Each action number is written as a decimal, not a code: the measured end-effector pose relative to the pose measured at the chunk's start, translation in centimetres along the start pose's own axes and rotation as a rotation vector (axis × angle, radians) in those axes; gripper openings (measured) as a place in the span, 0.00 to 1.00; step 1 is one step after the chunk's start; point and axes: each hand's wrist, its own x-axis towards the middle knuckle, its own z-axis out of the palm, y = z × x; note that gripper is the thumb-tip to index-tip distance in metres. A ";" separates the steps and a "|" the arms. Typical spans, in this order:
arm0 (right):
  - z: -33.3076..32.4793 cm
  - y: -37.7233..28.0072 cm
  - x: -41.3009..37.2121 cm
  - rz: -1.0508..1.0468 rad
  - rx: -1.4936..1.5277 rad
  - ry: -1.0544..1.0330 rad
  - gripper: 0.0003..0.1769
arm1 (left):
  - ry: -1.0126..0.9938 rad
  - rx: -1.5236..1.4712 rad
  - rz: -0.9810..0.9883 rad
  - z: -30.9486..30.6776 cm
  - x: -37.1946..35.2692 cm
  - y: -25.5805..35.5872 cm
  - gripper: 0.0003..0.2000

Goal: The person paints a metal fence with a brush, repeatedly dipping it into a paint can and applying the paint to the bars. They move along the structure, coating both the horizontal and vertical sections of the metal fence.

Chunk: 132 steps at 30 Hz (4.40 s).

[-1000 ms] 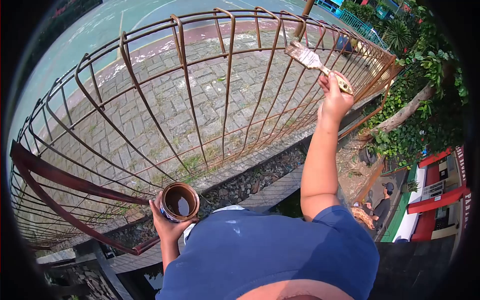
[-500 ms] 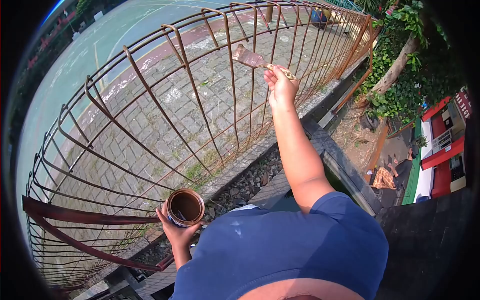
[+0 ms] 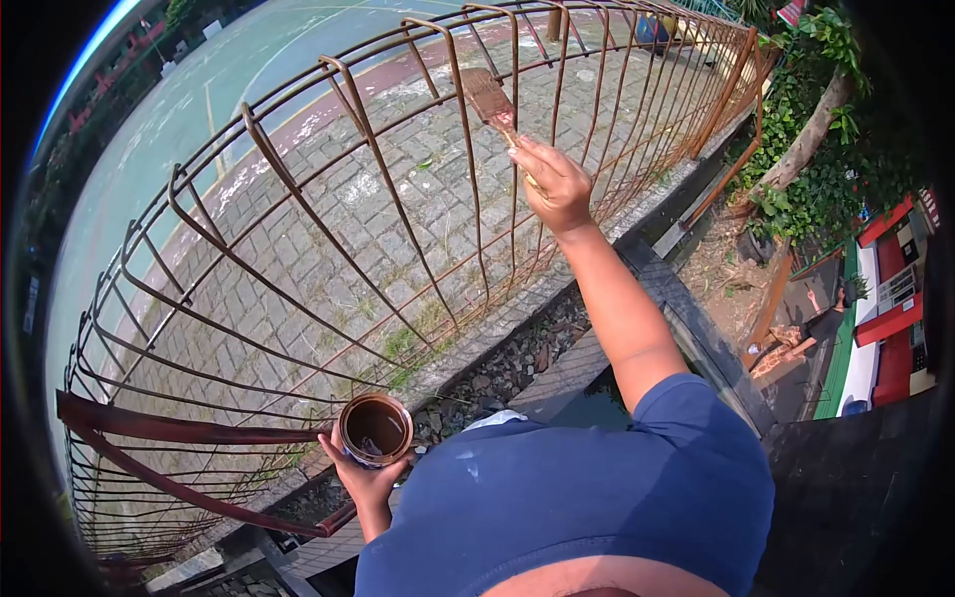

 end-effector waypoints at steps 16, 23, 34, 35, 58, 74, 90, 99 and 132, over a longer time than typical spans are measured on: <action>-4.3 -1.4 -3.4 0.124 0.033 -0.057 0.20 | -0.023 0.016 0.018 0.4 -0.5 -0.2 0.79; -6.9 -6.6 -4.2 1.305 1.099 0.498 0.12 | -0.038 0.009 0.138 1.3 1.5 0.0 0.79; -9.9 -17.2 -7.6 1.501 1.362 0.029 0.10 | -0.006 0.045 0.435 2.1 6.8 1.0 0.79; -9.8 -17.7 -7.9 1.524 1.361 -0.012 0.10 | 0.003 0.073 0.452 1.9 7.1 1.0 0.79; -3.2 -31.4 3.1 0.473 0.753 -0.672 0.13 | 0.096 0.152 0.609 -5.9 9.2 -4.2 0.81; 1.6 -35.1 2.0 0.249 0.733 -0.783 0.15 | 0.087 0.271 0.730 -8.4 9.8 -4.4 0.74; -3.4 -33.8 3.3 0.252 0.834 -0.844 0.11 | 0.071 0.237 0.679 -8.8 8.7 -4.9 0.77; -5.9 -33.0 0.9 0.326 0.780 -0.843 0.12 | 0.059 0.185 0.592 -8.2 7.5 -6.7 0.77; -4.0 -33.4 -7.5 1.719 0.897 -0.272 0.06 | -0.023 0.072 0.565 -8.4 7.2 -7.9 0.67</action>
